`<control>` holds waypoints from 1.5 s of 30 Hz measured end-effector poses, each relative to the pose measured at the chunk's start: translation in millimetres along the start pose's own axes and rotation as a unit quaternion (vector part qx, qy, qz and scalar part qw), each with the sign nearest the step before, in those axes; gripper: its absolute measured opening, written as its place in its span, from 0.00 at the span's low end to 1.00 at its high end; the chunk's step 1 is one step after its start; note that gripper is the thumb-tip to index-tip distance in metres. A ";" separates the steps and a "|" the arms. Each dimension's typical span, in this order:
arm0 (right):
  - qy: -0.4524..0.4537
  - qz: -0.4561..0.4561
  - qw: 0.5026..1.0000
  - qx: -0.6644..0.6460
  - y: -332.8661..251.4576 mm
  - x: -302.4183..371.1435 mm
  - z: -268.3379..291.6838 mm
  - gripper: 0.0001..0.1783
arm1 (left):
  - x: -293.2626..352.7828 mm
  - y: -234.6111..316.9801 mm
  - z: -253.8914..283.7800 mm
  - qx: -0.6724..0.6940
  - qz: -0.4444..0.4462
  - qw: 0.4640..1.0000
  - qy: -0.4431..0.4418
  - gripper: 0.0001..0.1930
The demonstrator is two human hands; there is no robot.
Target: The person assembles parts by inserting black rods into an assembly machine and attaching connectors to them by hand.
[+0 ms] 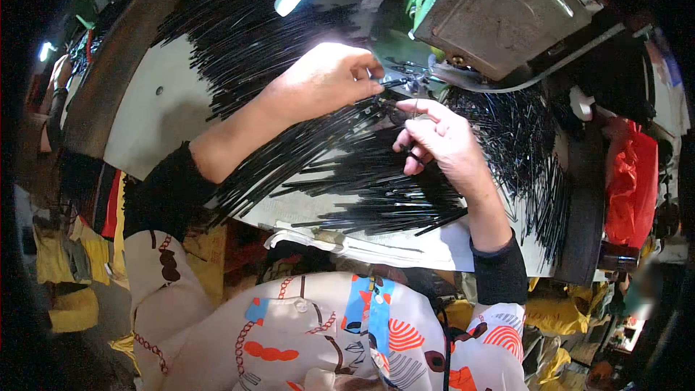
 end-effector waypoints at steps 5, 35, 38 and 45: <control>0.010 0.004 1.000 -0.002 -2.3 0.2 4.9 0.19 | -4.1 -1.9 -11.3 0.137 0.075 0.988 -0.011 0.13; 0.051 0.024 0.998 0.021 -3.5 -2.1 14.1 0.20 | -7.1 4.1 -14.5 0.110 0.078 0.991 -0.014 0.14; 0.048 0.016 0.999 0.008 -2.6 -0.9 15.4 0.20 | -6.1 -3.5 -27.3 0.245 0.135 0.958 -0.066 0.14; 0.019 0.012 0.999 -0.042 -2.0 -0.5 14.0 0.20 | -0.9 -10.6 -29.7 0.292 0.145 0.945 -0.030 0.14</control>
Point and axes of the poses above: each hand's wrist, its own x-axis away from the middle knuckle, its own z-axis out of the back of the hand, y = z × x, the point moved 8 cm from there along -x, towards the middle knuckle, and after that the axes turned 15 degrees about -z, right-handed, at the moved point
